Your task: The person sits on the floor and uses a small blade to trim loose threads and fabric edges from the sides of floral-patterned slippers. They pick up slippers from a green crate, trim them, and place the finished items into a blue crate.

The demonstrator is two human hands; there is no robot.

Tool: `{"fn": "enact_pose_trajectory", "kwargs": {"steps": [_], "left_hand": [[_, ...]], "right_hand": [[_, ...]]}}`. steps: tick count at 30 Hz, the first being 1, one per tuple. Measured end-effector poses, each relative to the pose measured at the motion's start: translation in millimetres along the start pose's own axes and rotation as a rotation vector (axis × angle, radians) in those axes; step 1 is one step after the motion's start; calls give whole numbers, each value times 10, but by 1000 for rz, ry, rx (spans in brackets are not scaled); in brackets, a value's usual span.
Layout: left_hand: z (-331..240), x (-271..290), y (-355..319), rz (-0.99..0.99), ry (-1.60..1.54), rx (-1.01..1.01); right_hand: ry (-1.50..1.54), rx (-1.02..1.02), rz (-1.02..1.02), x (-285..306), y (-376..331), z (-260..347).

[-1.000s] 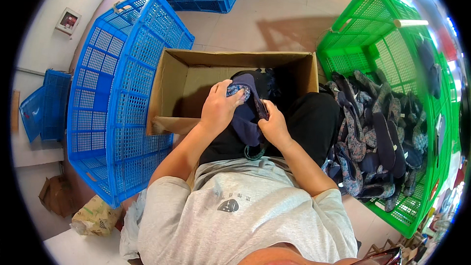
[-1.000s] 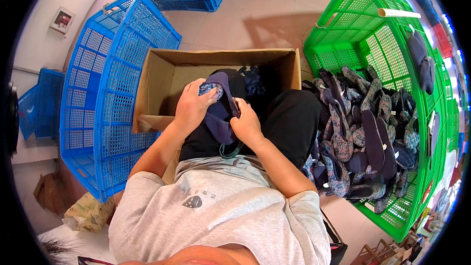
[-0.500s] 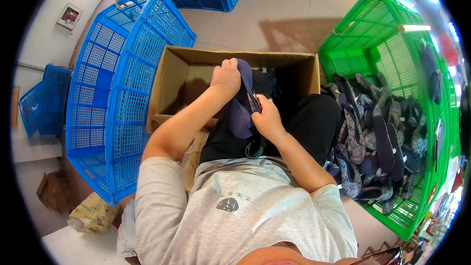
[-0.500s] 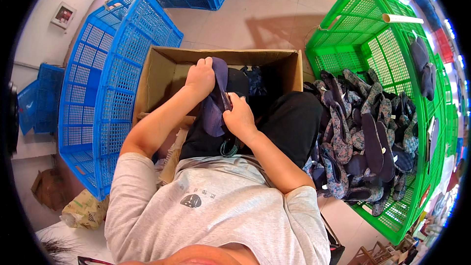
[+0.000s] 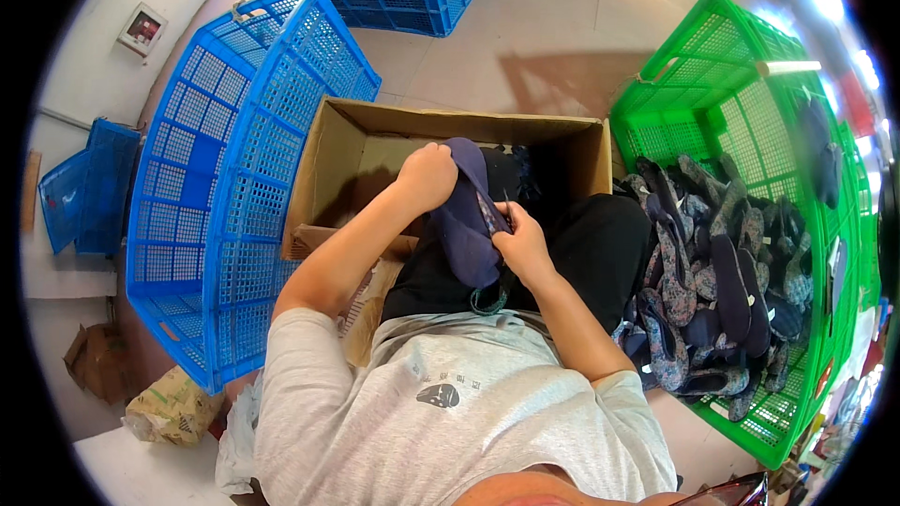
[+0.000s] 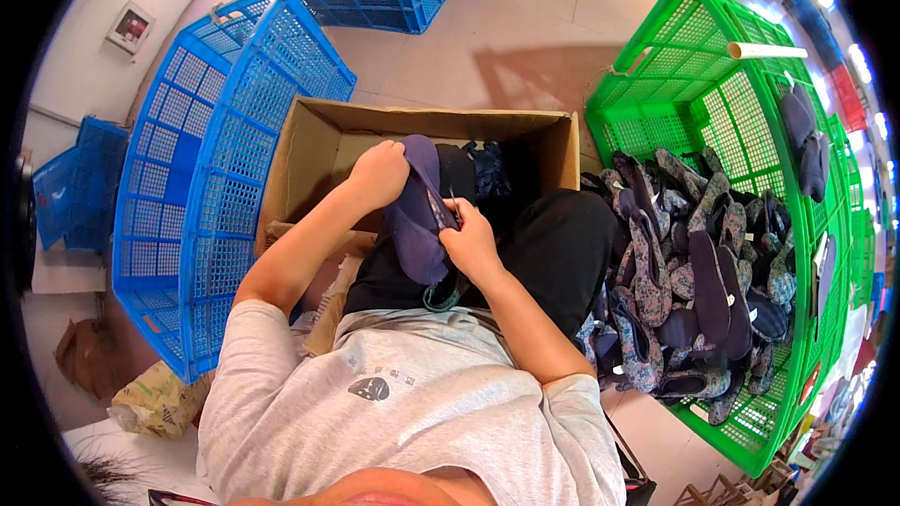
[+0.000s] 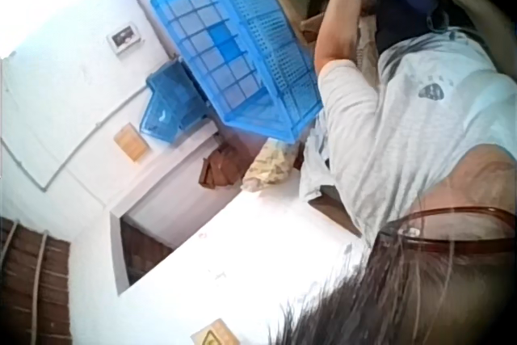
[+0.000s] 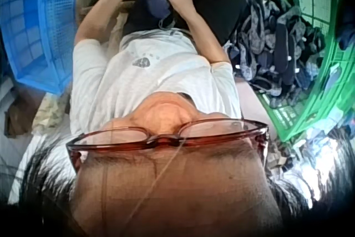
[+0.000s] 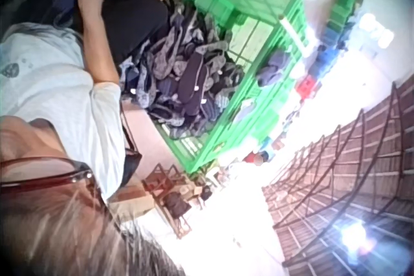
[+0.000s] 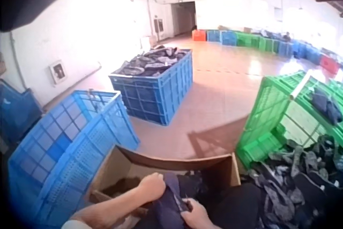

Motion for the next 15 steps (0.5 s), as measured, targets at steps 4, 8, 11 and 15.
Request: {"fn": "enact_pose_trajectory", "kwargs": {"steps": [4, 8, 11, 15], "left_hand": [[162, 251, -464, -455, -453, 59], [346, 22, -705, -724, -1333, 498], [204, -78, -673, -653, -2218, 399], [-5, 146, -624, -553, -2715, -10]], "right_hand": [[315, -147, -78, 96, -105, -119], [485, -160, -62, 168, -124, -35], [399, -165, 38, 185, -137, 25], [386, -213, 196, 213, -167, 49]]}}
Point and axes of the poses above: each hand's wrist, its own y-axis towards the middle knuckle, its own x-axis out of the back of the hand, z = x × y, the point moved 3 cm from there along y, towards the middle knuckle, and after that the axes turned 11 degrees about y, right-handed, at the moved point
